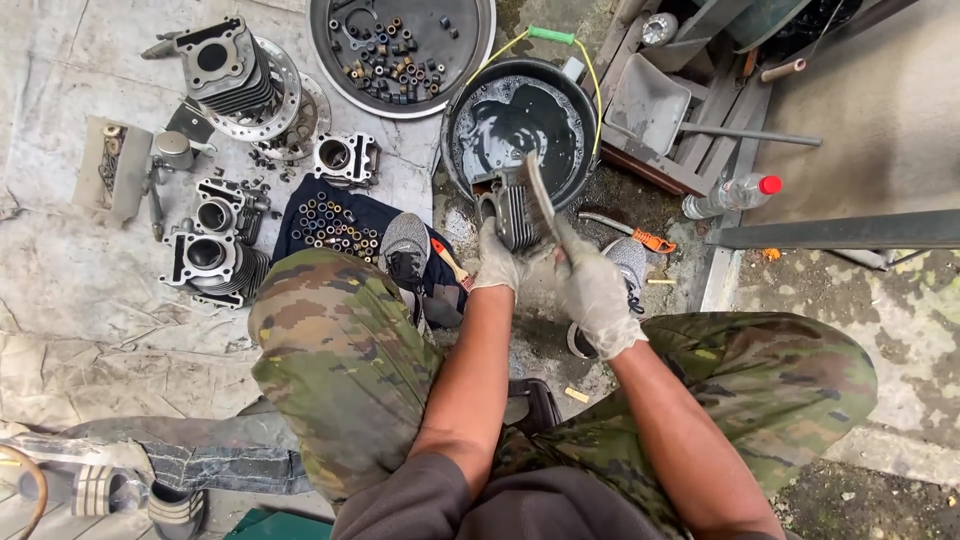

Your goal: Cleaning and scraping carbon deposits and gasket residue from a motorcycle cylinder head using a wire brush and a scraper.

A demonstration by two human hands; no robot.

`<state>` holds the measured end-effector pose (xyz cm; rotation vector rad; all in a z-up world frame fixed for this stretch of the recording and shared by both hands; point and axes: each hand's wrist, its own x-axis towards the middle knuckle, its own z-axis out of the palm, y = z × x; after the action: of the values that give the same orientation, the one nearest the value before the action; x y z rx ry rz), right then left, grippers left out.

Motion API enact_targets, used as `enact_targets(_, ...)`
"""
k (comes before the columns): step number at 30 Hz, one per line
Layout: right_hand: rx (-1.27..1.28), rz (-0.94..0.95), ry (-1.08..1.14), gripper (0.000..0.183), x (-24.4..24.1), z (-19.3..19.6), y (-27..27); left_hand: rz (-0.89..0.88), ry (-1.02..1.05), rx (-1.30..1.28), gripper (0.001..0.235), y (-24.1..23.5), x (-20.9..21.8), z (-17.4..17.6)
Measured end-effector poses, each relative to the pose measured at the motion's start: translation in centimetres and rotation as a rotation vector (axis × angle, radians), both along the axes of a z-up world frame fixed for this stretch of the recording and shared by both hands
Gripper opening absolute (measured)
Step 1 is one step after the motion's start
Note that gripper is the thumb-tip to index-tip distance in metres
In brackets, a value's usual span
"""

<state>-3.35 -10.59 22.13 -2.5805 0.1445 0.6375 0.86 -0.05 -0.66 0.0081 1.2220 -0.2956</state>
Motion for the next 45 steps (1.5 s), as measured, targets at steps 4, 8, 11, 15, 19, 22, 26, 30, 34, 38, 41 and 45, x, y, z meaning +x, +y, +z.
enact_targets(4,0.044,0.019,0.032,0.057,-1.0,-1.2,-0.6,-0.066,0.044,0.003,0.068,0.2,-0.7,-1.0)
enact_targets(8,0.097,-0.103,0.014,0.057,-0.3,1.6,-0.1,-0.023,0.016,0.094,0.054,-0.1,-0.8,1.0)
enact_targets(11,0.149,-0.081,-0.018,0.054,-1.3,1.0,0.0,-0.01,0.014,0.204,0.052,-0.9,-1.4,3.8)
enact_targets(15,0.066,-0.05,-0.086,0.054,-0.4,-1.8,-1.7,-0.203,-0.046,0.419,0.042,-1.0,-1.2,11.7)
enact_targets(19,0.187,-0.146,0.025,0.055,-1.2,2.5,0.1,-0.106,0.002,0.358,0.045,-1.2,-0.6,7.6)
enact_targets(22,0.144,-0.108,0.002,0.056,-1.1,3.2,0.3,0.002,0.054,0.275,0.055,-0.8,-0.8,5.1)
enact_targets(26,0.157,-0.125,0.025,0.057,-1.8,1.0,-0.7,-0.005,0.027,0.269,0.048,-0.9,-1.0,5.1)
enact_targets(30,0.051,-0.069,-0.045,0.054,-0.9,-2.2,-1.9,-0.127,-0.032,0.329,0.05,-0.8,-0.5,8.6)
enact_targets(34,0.069,-0.061,-0.029,0.054,-1.7,-0.1,-0.7,-0.014,0.041,0.27,0.058,-0.9,-0.8,4.2)
enact_targets(38,0.126,-0.144,0.012,0.055,-1.2,0.5,-0.8,-0.024,0.03,0.298,0.054,-0.6,-1.0,6.5)
enact_targets(41,0.144,-0.094,-0.029,0.055,-1.8,-0.6,-0.8,0.015,0.034,0.314,0.052,-1.3,-0.3,7.1)
enact_targets(45,0.091,-0.079,-0.035,0.053,-1.0,-1.4,-1.0,-0.072,0.013,0.351,0.053,-0.9,-1.3,8.3)
